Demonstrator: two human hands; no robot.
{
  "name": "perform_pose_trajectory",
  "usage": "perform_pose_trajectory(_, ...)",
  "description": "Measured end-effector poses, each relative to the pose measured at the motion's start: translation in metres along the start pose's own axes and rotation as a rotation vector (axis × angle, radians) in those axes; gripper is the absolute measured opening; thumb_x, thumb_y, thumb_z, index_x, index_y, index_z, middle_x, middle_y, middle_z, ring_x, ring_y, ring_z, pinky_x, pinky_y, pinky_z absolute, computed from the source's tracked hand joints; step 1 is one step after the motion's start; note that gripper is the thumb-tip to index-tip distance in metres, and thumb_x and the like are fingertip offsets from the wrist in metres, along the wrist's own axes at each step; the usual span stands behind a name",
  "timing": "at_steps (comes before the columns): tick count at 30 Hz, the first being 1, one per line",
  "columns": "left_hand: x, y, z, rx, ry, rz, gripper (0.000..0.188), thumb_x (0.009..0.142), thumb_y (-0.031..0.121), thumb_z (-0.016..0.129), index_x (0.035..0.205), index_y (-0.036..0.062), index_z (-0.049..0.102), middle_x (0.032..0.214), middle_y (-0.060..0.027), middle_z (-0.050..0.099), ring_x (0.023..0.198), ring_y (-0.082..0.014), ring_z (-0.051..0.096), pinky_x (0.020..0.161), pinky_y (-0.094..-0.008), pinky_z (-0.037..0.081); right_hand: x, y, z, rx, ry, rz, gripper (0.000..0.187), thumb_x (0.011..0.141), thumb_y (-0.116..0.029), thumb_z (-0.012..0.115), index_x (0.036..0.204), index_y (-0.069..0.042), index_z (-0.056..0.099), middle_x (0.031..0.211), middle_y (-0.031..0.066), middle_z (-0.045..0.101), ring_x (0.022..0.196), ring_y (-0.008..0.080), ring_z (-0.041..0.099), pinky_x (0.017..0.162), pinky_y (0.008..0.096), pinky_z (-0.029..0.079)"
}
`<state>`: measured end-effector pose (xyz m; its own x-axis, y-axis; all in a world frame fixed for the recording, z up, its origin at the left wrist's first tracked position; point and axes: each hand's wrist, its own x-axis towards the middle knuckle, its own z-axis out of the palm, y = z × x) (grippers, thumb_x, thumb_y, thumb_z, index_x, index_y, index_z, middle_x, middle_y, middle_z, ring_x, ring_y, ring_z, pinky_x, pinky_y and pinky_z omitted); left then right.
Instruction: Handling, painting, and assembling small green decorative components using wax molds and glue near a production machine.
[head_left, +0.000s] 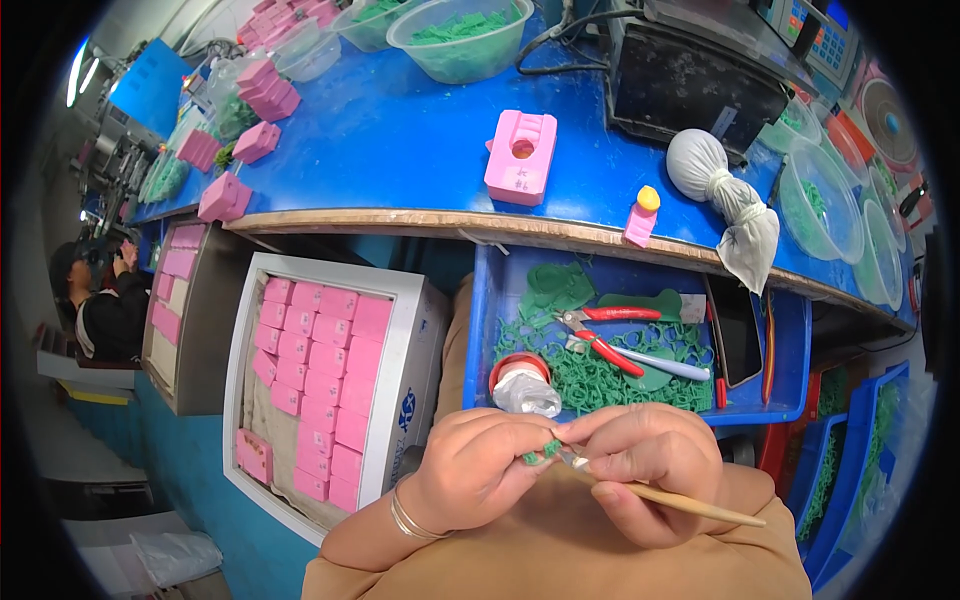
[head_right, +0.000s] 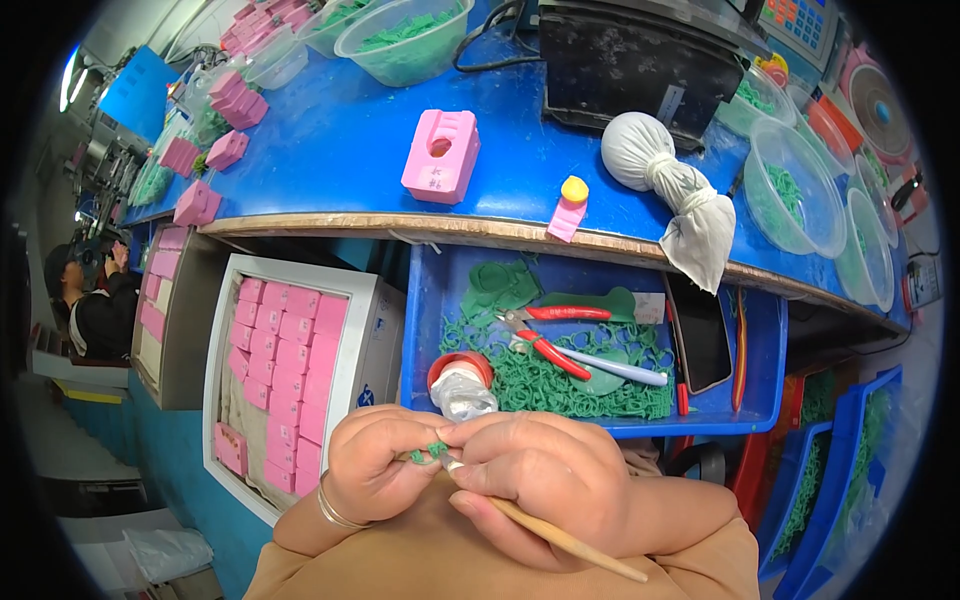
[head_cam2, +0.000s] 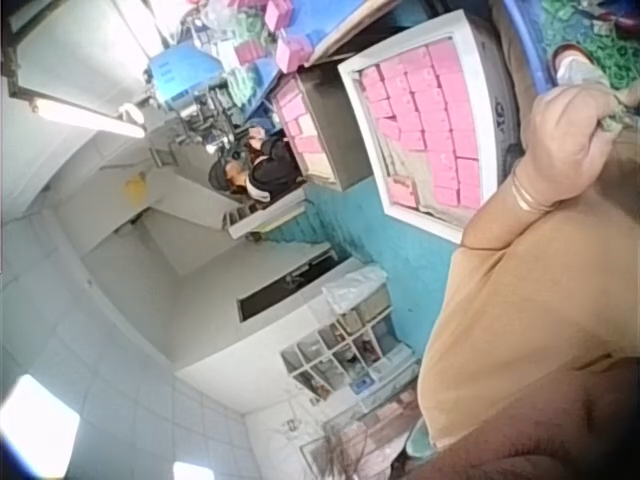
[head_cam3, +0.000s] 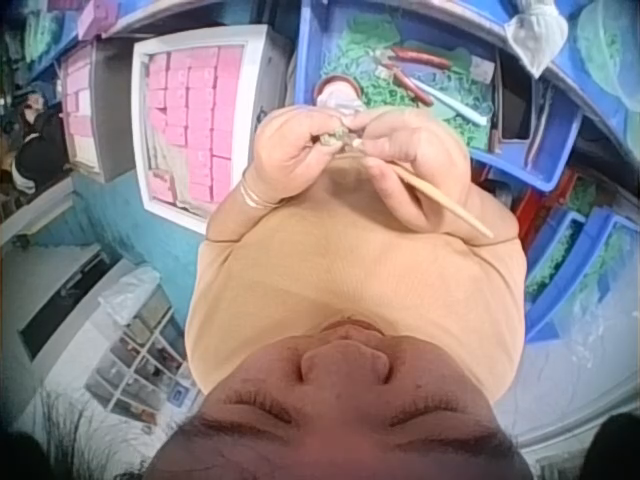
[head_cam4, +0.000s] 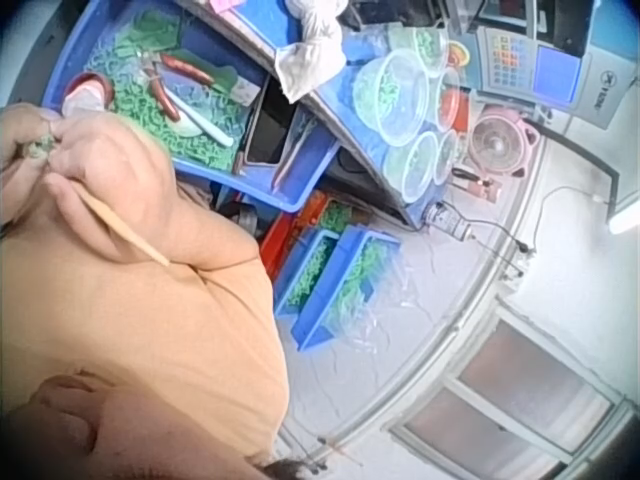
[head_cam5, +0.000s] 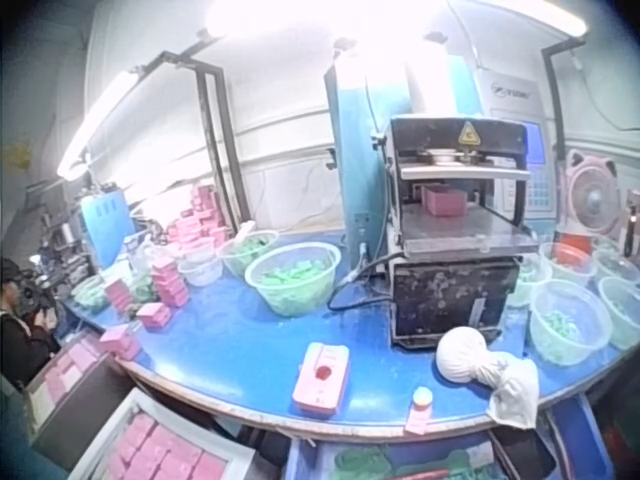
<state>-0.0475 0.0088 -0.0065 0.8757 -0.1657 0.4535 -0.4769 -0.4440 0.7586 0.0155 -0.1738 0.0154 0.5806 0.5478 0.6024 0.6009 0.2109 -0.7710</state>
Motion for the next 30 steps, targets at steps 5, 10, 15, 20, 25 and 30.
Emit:
perform_pose_trajectory(5,0.0012,0.0008,0.0008,-0.041,0.001,-0.026,0.01,0.078,0.0,0.063,0.086,0.0027,0.057,0.082,-0.0121,0.068,0.069,-0.0234,0.066,0.061,-0.0294,0.053,-0.0008,0.0008,0.0,-0.015,-0.006,-0.017,0.017,0.072,-0.001,0.068,0.084,0.002,0.056,0.078,0.0146,0.06,0.076,0.03,0.066,0.06,0.0327,0.055)
perform_pose_trajectory(10,0.0002,0.0004,0.0009,-0.052,0.022,-0.046,0.009,0.078,-0.001,0.063,0.085,0.0027,0.057,0.083,-0.0122,0.068,0.07,-0.0232,0.066,0.061,-0.0293,0.053,-0.0032,0.0025,-0.0052,0.063,-0.098,-0.01,0.019,0.081,0.0,0.057,0.097,0.004,0.047,0.084,0.0171,0.054,0.084,0.038,0.065,0.072,0.0418,0.057)
perform_pose_trajectory(15,0.0005,-0.0009,-0.0002,-0.051,0.009,-0.028,0.016,0.073,-0.001,0.066,0.086,0.0017,0.057,0.082,-0.0125,0.067,0.069,-0.0254,0.066,0.061,-0.0311,0.053,-0.0018,0.0011,-0.0056,0.051,-0.102,0.005,0.019,0.08,0.0,0.057,0.096,0.004,0.047,0.083,0.0171,0.055,0.083,0.0376,0.065,0.072,0.0417,0.056)
perform_pose_trajectory(20,0.0017,-0.0009,-0.0007,-0.051,0.002,-0.015,0.021,0.069,-0.001,0.068,0.087,0.0007,0.057,0.081,-0.0129,0.065,0.068,-0.0275,0.065,0.06,-0.0328,0.053,-0.0008,0.0018,-0.0042,0.037,-0.092,0.008,0.018,0.08,0.001,0.058,0.095,0.003,0.049,0.083,0.017,0.056,0.083,0.0365,0.065,0.07,0.0408,0.056)
perform_pose_trajectory(25,0.0009,-0.0023,0.0,-0.051,0.006,-0.022,0.019,0.069,-0.001,0.068,0.086,0.0006,0.058,0.081,-0.0127,0.065,0.068,-0.0272,0.065,0.06,-0.0322,0.053,-0.001,0.0031,-0.0029,0.047,-0.066,0.016,0.017,0.08,0.0,0.059,0.095,0.003,0.051,0.083,0.0166,0.057,0.082,0.0347,0.066,0.069,0.039,0.056)
perform_pose_trajectory(30,0.0019,-0.0013,0.0,-0.016,0.007,-0.026,0.019,0.069,-0.001,0.069,0.085,0.0004,0.058,0.08,-0.0119,0.065,0.068,-0.0267,0.065,0.06,-0.0322,0.053,0.0003,0.0041,0.0006,-0.039,-0.011,-0.008,0.019,0.071,-0.002,0.071,0.084,0.002,0.058,0.079,0.0134,0.06,0.077,0.0295,0.066,0.061,0.0326,0.055)
